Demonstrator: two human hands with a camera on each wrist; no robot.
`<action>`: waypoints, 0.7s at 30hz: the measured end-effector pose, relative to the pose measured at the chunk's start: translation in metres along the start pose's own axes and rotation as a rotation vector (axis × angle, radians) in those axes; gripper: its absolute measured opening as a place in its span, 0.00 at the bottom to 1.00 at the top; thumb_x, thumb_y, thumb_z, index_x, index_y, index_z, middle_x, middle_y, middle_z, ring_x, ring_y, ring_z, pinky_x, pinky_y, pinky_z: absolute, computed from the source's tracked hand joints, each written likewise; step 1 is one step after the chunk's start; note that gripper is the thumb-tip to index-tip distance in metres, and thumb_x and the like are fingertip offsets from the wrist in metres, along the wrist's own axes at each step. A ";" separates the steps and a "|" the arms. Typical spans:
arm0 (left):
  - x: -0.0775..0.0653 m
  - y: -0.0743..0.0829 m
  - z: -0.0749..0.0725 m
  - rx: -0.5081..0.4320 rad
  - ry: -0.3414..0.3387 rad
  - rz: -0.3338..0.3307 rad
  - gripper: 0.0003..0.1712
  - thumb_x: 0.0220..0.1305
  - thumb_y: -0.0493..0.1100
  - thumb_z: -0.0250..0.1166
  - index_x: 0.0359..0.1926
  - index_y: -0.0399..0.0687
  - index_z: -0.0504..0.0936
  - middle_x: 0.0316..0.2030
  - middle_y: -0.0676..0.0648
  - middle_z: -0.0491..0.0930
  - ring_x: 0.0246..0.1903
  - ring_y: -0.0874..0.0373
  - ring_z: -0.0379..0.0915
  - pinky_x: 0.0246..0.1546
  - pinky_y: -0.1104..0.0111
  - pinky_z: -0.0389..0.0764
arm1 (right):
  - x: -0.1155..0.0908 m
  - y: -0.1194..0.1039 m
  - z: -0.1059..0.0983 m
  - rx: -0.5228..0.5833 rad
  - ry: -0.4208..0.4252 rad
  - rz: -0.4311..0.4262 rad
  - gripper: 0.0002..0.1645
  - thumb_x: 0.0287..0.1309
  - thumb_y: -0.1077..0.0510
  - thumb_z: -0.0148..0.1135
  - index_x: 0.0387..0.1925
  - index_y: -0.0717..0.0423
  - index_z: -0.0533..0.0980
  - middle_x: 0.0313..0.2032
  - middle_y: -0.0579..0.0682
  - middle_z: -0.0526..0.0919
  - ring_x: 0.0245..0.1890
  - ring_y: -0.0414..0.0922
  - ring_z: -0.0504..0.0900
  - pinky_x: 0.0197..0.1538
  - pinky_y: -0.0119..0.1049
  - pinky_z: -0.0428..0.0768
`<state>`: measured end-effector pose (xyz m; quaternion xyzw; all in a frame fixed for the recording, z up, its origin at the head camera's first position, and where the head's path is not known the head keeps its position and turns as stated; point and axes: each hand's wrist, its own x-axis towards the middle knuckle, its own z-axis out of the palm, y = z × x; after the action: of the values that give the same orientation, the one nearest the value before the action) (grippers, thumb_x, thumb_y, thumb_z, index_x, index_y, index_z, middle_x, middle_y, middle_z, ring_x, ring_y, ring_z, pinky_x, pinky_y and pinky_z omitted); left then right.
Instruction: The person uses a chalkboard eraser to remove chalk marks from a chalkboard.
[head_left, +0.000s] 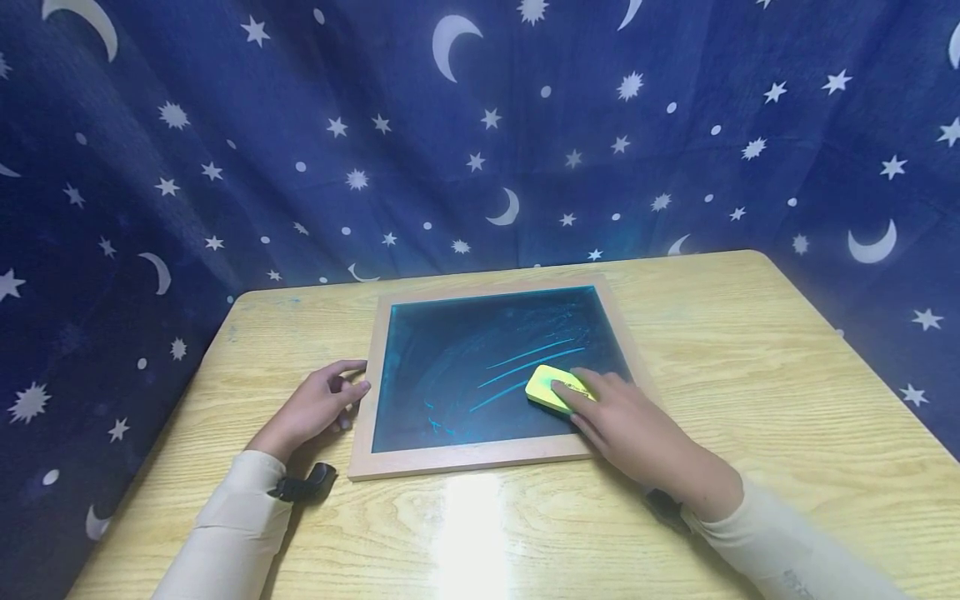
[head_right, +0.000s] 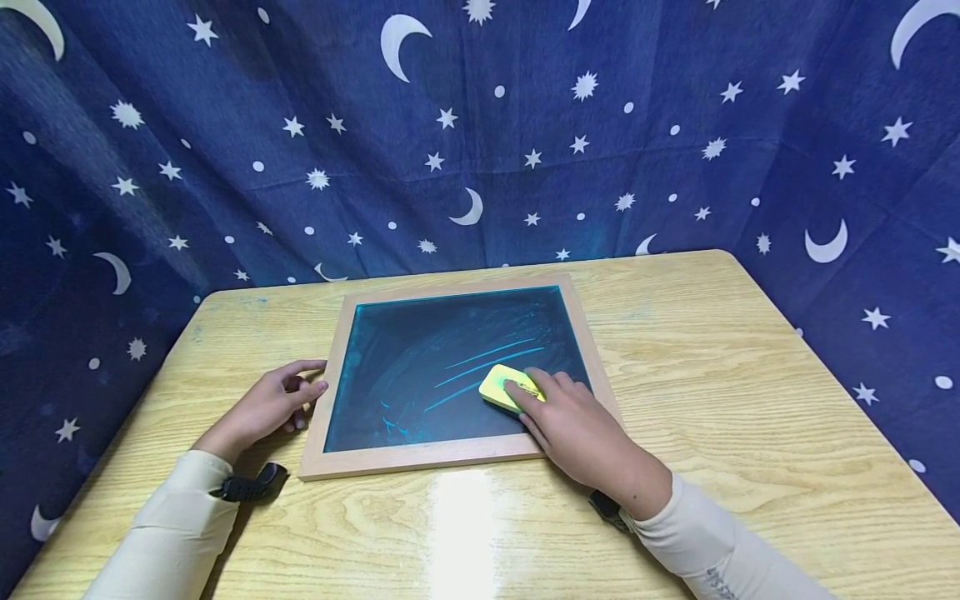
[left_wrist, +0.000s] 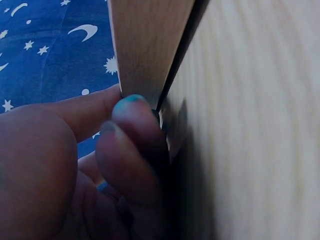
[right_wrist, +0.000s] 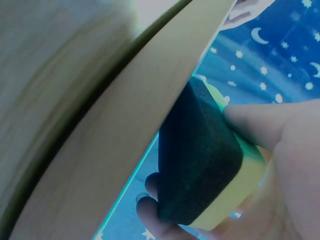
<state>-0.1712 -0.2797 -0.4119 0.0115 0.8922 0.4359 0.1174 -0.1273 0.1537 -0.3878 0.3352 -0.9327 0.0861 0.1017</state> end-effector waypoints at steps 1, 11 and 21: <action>0.000 0.000 0.000 -0.001 0.001 0.001 0.33 0.74 0.49 0.59 0.72 0.39 0.64 0.34 0.43 0.79 0.20 0.57 0.75 0.21 0.65 0.80 | 0.000 -0.002 0.000 0.000 -0.001 -0.007 0.29 0.67 0.57 0.62 0.68 0.48 0.72 0.61 0.60 0.75 0.52 0.57 0.80 0.53 0.52 0.81; -0.001 -0.001 -0.001 -0.002 -0.006 -0.003 0.35 0.73 0.53 0.60 0.72 0.39 0.64 0.38 0.41 0.80 0.21 0.56 0.75 0.22 0.65 0.79 | -0.003 -0.020 0.001 0.011 -0.042 -0.039 0.30 0.67 0.53 0.62 0.69 0.45 0.71 0.62 0.56 0.75 0.51 0.53 0.79 0.52 0.48 0.80; 0.000 0.000 0.000 -0.015 -0.012 0.007 0.36 0.72 0.50 0.61 0.72 0.37 0.63 0.32 0.44 0.78 0.21 0.56 0.74 0.22 0.65 0.79 | -0.003 -0.023 0.002 0.022 -0.074 -0.022 0.30 0.69 0.52 0.60 0.71 0.44 0.69 0.63 0.55 0.74 0.54 0.52 0.78 0.54 0.47 0.80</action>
<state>-0.1710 -0.2801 -0.4120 0.0164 0.8882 0.4429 0.1214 -0.1104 0.1378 -0.3883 0.3495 -0.9310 0.0831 0.0645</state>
